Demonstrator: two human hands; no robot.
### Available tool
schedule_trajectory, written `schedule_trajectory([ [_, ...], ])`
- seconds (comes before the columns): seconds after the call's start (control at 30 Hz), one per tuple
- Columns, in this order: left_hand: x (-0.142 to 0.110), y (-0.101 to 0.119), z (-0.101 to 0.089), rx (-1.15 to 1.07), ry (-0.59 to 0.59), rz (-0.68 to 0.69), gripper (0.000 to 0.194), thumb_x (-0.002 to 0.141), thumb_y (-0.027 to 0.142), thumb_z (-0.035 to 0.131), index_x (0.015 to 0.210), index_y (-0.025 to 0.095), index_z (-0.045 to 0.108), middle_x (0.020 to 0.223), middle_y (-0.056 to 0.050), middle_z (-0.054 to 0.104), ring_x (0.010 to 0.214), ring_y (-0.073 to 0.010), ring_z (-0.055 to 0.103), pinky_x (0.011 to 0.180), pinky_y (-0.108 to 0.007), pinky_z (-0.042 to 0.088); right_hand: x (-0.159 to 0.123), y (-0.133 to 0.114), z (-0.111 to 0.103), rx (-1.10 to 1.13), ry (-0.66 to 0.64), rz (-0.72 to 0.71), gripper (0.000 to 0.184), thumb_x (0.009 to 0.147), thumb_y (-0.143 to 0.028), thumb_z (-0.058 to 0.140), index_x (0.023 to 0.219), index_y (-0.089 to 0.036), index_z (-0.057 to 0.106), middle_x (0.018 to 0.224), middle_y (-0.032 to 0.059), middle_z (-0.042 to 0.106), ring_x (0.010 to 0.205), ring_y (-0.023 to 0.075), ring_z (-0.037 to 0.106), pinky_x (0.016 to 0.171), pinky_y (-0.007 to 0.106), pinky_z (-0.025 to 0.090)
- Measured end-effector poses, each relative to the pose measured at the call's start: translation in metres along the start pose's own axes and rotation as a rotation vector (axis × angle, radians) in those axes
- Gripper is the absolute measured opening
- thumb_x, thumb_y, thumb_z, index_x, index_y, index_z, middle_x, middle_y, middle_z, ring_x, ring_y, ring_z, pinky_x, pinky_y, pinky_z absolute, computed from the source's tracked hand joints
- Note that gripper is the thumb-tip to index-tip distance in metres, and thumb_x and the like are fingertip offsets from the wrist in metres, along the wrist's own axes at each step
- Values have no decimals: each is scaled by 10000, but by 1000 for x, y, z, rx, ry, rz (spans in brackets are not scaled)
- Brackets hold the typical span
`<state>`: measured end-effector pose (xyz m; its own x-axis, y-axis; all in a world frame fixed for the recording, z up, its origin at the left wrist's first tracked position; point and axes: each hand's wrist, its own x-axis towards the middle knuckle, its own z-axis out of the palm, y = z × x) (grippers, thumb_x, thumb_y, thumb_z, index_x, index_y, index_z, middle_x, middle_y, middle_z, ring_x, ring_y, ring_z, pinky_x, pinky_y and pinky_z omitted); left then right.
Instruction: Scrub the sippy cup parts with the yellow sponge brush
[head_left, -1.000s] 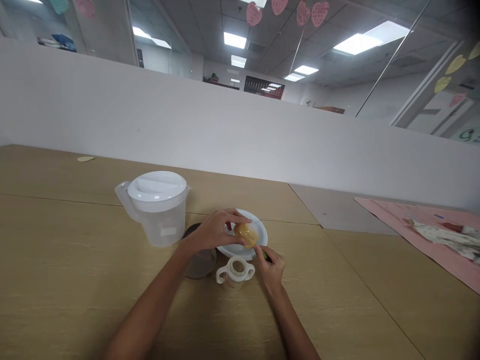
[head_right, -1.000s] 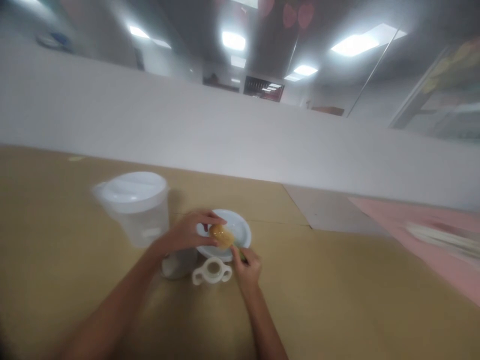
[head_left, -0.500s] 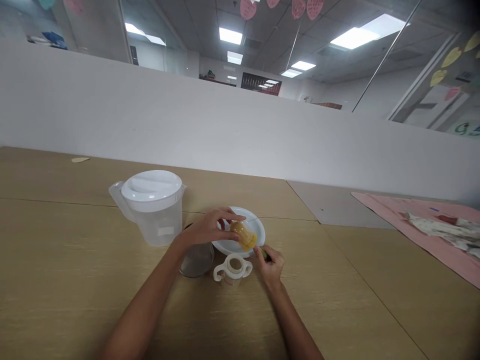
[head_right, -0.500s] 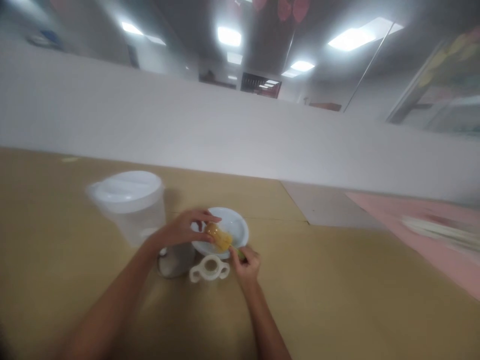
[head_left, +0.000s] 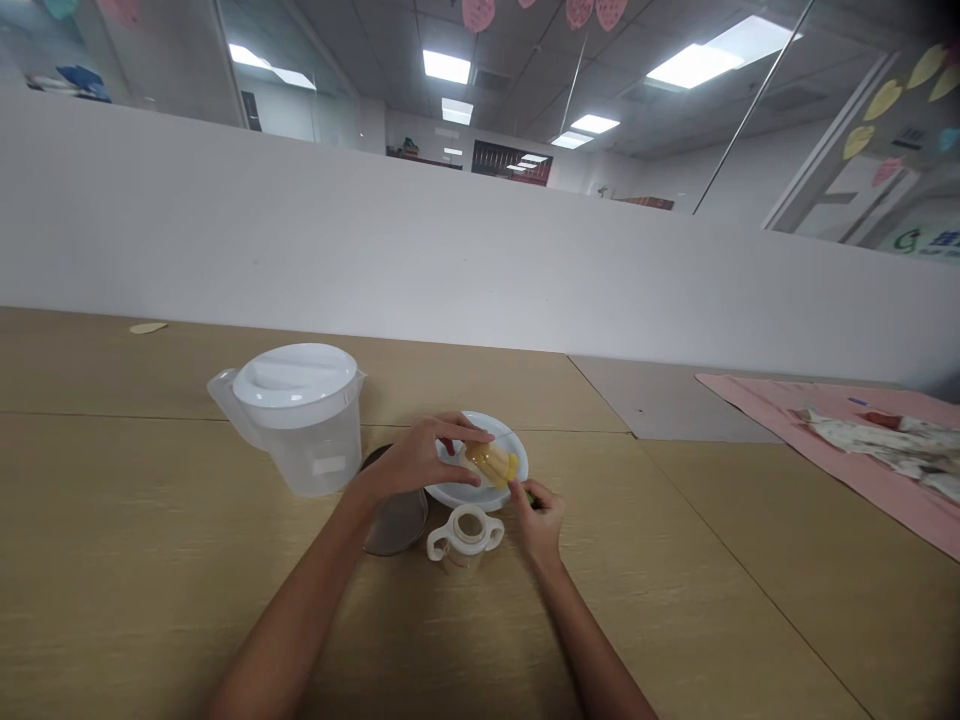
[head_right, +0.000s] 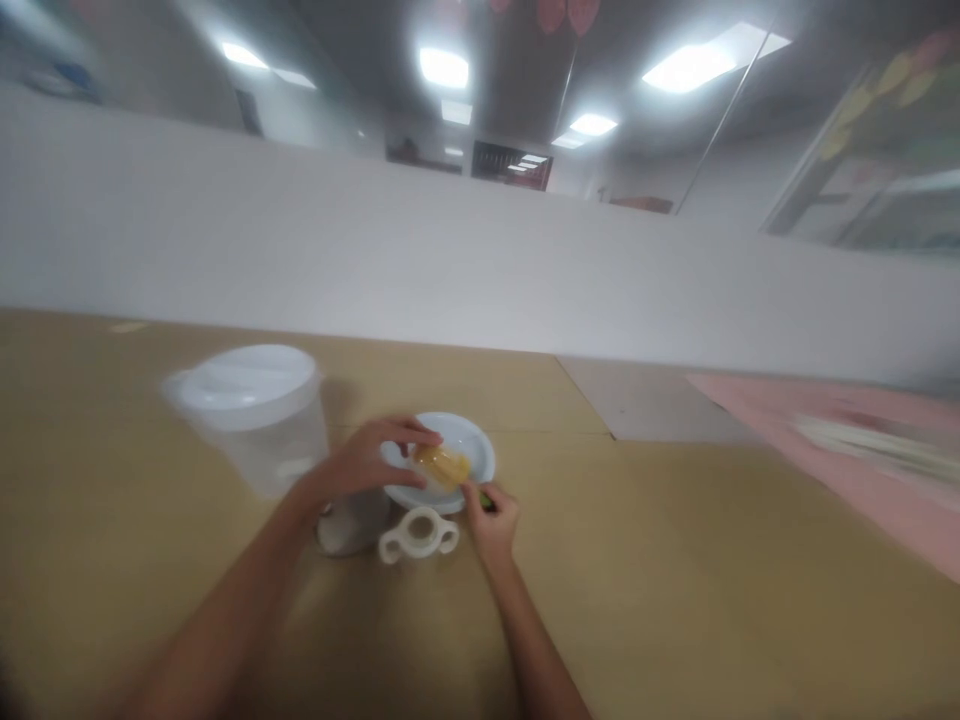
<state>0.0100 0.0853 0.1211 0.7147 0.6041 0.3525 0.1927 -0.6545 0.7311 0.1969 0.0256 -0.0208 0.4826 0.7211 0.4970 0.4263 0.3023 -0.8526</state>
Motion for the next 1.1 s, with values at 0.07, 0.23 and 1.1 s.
schedule_trajectory([
  [0.07, 0, 0, 2, 30, 23, 17, 422, 608, 278, 785, 1016, 239, 689, 1001, -20, 639, 881, -153, 595, 751, -233, 470, 1, 3, 1, -24, -34, 34, 473, 756, -519, 561, 482, -134, 531, 465, -24, 425, 477, 89, 396, 478, 210, 335],
  [0.23, 0, 3, 7, 78, 12, 50, 373, 607, 253, 781, 971, 230, 705, 1032, -26, 634, 919, -166, 596, 825, -260, 459, 0, 7, -1, -133, -61, -25, 477, 777, -516, 535, 484, -140, 505, 482, -39, 373, 487, 76, 346, 481, 203, 298],
  [1.1, -1, 3, 1, -44, -37, -74, 485, 583, 351, 787, 1043, 240, 680, 940, -18, 609, 786, -134, 566, 677, -231, 473, -3, 4, 0, -121, 26, -135, 460, 792, -475, 525, 470, -167, 415, 473, -54, 307, 455, 65, 299, 423, 192, 264],
])
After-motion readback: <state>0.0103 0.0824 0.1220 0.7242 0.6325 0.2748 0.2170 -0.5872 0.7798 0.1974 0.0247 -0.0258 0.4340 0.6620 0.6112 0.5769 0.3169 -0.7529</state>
